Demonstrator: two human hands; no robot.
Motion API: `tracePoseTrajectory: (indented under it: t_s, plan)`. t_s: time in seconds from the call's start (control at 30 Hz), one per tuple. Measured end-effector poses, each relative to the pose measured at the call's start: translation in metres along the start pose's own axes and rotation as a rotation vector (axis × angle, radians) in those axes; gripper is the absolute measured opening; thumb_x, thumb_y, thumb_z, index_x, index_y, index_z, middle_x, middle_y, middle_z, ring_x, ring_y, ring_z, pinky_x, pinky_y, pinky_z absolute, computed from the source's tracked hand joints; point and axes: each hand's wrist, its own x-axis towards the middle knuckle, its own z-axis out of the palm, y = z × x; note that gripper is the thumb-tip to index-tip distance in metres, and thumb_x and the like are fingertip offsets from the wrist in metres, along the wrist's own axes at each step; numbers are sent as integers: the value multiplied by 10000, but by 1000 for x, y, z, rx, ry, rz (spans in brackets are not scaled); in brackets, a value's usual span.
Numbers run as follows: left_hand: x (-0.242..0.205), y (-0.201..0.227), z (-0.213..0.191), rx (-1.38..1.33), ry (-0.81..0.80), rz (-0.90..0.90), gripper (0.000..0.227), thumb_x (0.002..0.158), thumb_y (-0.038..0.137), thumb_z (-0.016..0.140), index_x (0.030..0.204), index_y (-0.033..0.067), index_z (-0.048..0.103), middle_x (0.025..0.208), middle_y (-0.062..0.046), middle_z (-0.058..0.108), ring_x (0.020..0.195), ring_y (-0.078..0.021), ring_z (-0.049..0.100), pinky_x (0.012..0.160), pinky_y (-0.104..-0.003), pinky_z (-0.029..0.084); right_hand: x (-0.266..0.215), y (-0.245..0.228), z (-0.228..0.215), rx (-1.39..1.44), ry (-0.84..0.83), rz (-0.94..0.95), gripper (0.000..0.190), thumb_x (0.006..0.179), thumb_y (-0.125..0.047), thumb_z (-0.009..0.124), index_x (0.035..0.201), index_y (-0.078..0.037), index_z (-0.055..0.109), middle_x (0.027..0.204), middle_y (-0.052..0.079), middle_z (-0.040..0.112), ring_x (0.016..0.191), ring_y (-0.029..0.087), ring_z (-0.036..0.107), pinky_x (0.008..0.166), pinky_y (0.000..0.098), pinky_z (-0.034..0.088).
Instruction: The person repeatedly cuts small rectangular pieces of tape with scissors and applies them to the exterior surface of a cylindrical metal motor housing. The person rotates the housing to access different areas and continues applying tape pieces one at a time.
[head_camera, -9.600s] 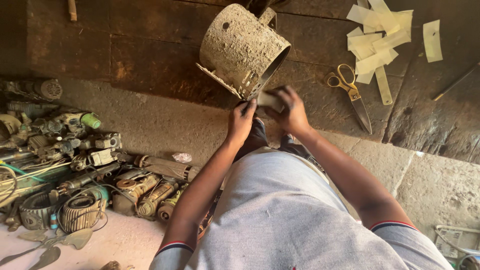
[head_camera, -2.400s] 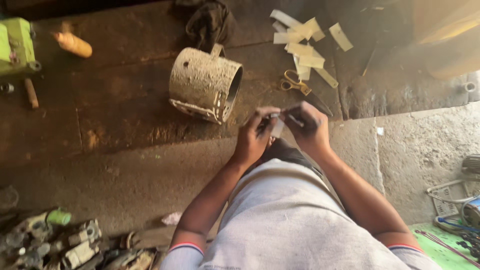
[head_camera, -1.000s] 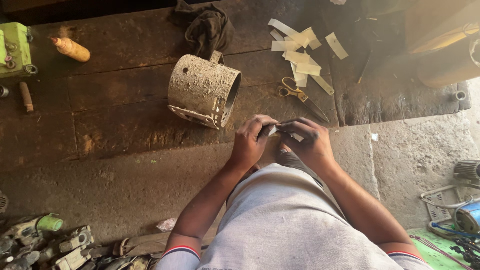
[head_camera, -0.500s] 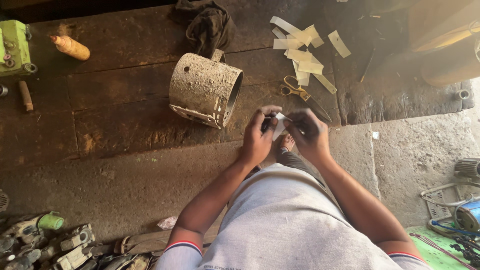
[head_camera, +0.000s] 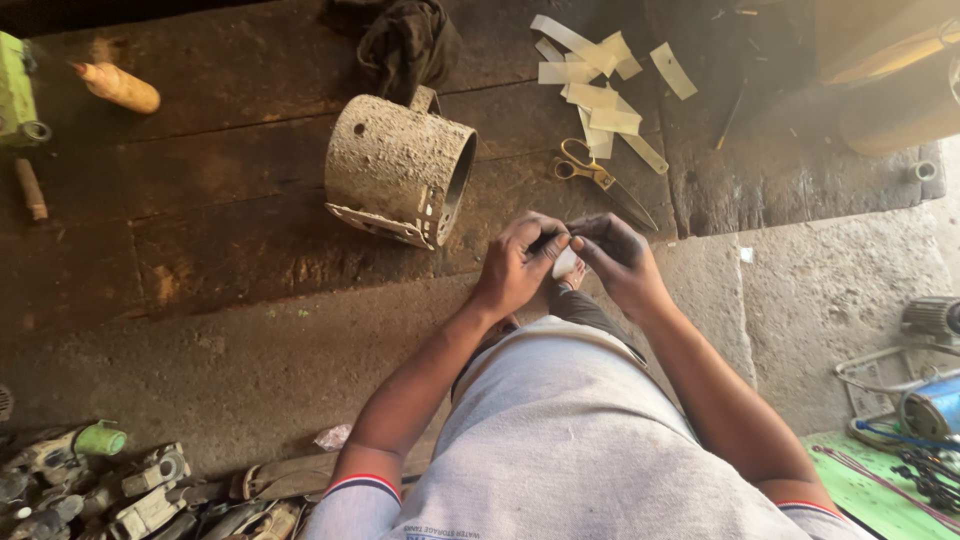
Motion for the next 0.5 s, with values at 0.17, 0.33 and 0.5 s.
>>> tracePoseTrajectory:
  t_s: [0.17, 0.33, 0.5]
  plan:
    - [11, -27, 13, 61, -85, 11, 129, 1012, 158, 671, 1073, 45, 654, 1024, -94, 664, 942, -234, 691, 820, -338, 581, 13, 40, -11, -44, 75, -91, 134, 1004, -93, 723, 1065, 2, 651, 1007, 64, 718, 931, 88, 642, 836, 263, 545]
    - [32, -96, 32, 400, -19, 141, 129, 922, 155, 740, 952, 52, 667, 977, -114, 662, 927, -289, 680, 786, -383, 573, 63, 63, -46, -910, 30, -168, 294, 978, -299, 764, 1181, -91, 725, 1053, 127, 735, 995, 275, 683, 883, 429, 542]
    - [21, -167, 65, 1003, -254, 306, 34, 919, 83, 656, 935, 61, 677, 1069, -118, 637, 1047, -278, 634, 820, -370, 566, 118, 97, -64, -1316, 141, -377, 503, 913, -204, 743, 1370, -65, 586, 1243, 179, 652, 1112, 407, 615, 941, 506, 515]
